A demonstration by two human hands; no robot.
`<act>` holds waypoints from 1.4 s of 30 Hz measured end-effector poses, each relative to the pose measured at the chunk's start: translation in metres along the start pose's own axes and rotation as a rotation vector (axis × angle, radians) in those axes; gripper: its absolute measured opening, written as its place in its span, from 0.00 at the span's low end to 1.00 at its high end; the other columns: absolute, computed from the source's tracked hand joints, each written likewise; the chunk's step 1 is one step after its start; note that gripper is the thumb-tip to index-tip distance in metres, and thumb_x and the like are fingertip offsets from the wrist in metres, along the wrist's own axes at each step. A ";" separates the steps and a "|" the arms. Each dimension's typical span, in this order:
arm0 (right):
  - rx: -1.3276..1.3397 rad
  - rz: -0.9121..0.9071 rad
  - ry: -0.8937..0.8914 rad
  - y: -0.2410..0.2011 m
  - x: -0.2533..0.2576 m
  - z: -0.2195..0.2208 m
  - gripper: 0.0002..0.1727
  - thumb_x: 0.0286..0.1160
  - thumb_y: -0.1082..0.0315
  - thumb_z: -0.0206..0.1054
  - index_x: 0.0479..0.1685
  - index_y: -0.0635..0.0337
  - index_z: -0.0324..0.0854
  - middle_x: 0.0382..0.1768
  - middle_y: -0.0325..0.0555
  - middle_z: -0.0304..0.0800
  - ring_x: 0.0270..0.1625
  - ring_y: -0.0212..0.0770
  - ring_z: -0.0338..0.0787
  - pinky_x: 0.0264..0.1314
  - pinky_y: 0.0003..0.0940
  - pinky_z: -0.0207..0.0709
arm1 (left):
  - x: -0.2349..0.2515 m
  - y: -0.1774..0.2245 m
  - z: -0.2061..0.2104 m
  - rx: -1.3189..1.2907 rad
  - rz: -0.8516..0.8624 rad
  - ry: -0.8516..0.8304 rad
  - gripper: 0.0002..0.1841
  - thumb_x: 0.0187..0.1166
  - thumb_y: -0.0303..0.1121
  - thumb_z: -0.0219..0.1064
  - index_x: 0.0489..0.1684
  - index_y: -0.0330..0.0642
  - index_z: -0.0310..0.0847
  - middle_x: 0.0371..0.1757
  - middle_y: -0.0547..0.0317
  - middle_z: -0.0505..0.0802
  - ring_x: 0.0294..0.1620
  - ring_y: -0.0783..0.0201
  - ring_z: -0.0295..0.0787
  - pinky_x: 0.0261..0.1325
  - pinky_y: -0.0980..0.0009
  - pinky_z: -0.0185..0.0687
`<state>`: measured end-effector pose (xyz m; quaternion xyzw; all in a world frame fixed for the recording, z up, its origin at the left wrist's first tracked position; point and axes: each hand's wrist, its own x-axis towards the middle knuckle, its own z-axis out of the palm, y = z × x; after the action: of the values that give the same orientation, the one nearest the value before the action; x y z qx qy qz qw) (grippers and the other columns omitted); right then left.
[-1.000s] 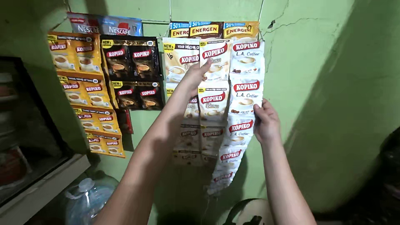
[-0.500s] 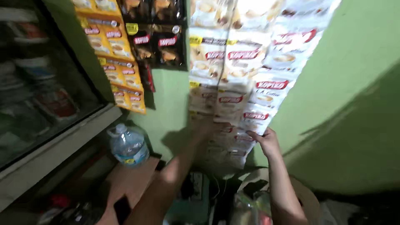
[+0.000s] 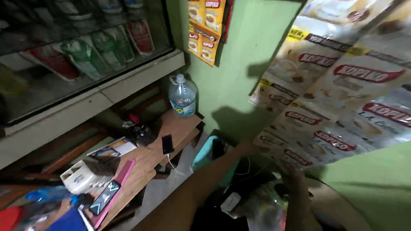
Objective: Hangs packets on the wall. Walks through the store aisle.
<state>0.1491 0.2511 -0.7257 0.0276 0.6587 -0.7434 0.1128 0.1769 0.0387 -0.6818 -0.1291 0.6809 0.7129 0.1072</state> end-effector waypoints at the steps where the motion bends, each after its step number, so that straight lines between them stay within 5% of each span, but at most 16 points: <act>1: 0.041 0.007 -0.052 0.007 0.000 0.001 0.18 0.82 0.72 0.55 0.68 0.69 0.65 0.47 0.35 0.87 0.47 0.25 0.89 0.52 0.26 0.87 | -0.003 -0.004 -0.001 -0.001 -0.002 0.019 0.27 0.76 0.28 0.74 0.72 0.25 0.73 0.65 0.36 0.86 0.62 0.57 0.85 0.69 0.63 0.80; 7: 0.181 0.047 -0.084 0.014 -0.005 0.022 0.09 0.90 0.72 0.44 0.57 0.58 0.68 0.37 0.23 0.89 0.39 0.20 0.91 0.47 0.20 0.88 | -0.015 -0.025 -0.010 -0.078 0.094 0.095 0.19 0.74 0.27 0.74 0.60 0.23 0.80 0.53 0.41 0.90 0.50 0.63 0.88 0.60 0.66 0.83; 9: 0.182 0.046 -0.196 0.022 0.002 0.020 0.10 0.90 0.67 0.48 0.58 0.57 0.72 0.43 0.25 0.94 0.46 0.23 0.93 0.54 0.23 0.89 | -0.020 -0.041 -0.018 -0.019 0.137 0.041 0.23 0.76 0.25 0.72 0.68 0.24 0.77 0.60 0.37 0.89 0.58 0.58 0.88 0.66 0.64 0.82; 12: -0.204 0.178 -0.368 0.025 0.002 0.034 0.25 0.93 0.66 0.48 0.83 0.69 0.58 0.68 0.49 0.81 0.61 0.32 0.86 0.62 0.31 0.83 | -0.043 -0.094 -0.041 0.187 -0.016 -0.071 0.34 0.78 0.30 0.73 0.84 0.30 0.64 0.75 0.31 0.81 0.74 0.43 0.81 0.78 0.51 0.74; 17: -0.485 0.527 -0.471 0.106 -0.015 0.047 0.28 0.90 0.67 0.57 0.85 0.66 0.61 0.73 0.65 0.78 0.66 0.54 0.85 0.65 0.51 0.81 | -0.167 -0.201 -0.100 0.483 -0.453 -0.012 0.28 0.83 0.32 0.68 0.80 0.29 0.70 0.78 0.28 0.78 0.81 0.34 0.71 0.85 0.42 0.60; 23: -0.758 0.685 -0.566 0.163 -0.078 0.091 0.26 0.87 0.66 0.63 0.80 0.69 0.68 0.71 0.68 0.80 0.65 0.59 0.85 0.66 0.54 0.78 | -0.361 -0.295 -0.152 0.451 -0.854 0.170 0.32 0.83 0.39 0.69 0.81 0.29 0.68 0.79 0.28 0.77 0.82 0.35 0.70 0.85 0.43 0.60; 33: -1.351 0.590 -1.015 0.254 -0.156 0.182 0.25 0.88 0.61 0.61 0.73 0.72 0.76 0.69 0.70 0.82 0.70 0.65 0.84 0.72 0.62 0.75 | -0.527 -0.360 -0.175 -0.039 -0.872 0.688 0.31 0.83 0.40 0.69 0.80 0.31 0.70 0.72 0.30 0.83 0.74 0.39 0.80 0.80 0.45 0.69; 37: -1.523 0.249 -1.374 0.258 -0.184 0.235 0.25 0.88 0.59 0.61 0.72 0.71 0.79 0.71 0.69 0.81 0.75 0.65 0.80 0.79 0.61 0.71 | -0.572 -0.380 -0.176 -0.142 -0.892 0.779 0.30 0.84 0.42 0.68 0.81 0.33 0.70 0.71 0.32 0.85 0.74 0.40 0.80 0.80 0.45 0.69; 42: -1.341 0.448 -1.231 0.252 -0.227 0.294 0.24 0.88 0.61 0.62 0.72 0.72 0.77 0.67 0.69 0.83 0.69 0.60 0.84 0.74 0.56 0.74 | -0.638 -0.424 -0.156 -0.272 -0.953 0.909 0.30 0.85 0.43 0.66 0.80 0.31 0.71 0.74 0.30 0.82 0.77 0.38 0.78 0.81 0.45 0.67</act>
<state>0.4528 -0.0361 -0.8899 -0.3153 0.7536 -0.0530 0.5743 0.9239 -0.0811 -0.8771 -0.7151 0.4310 0.5419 0.0957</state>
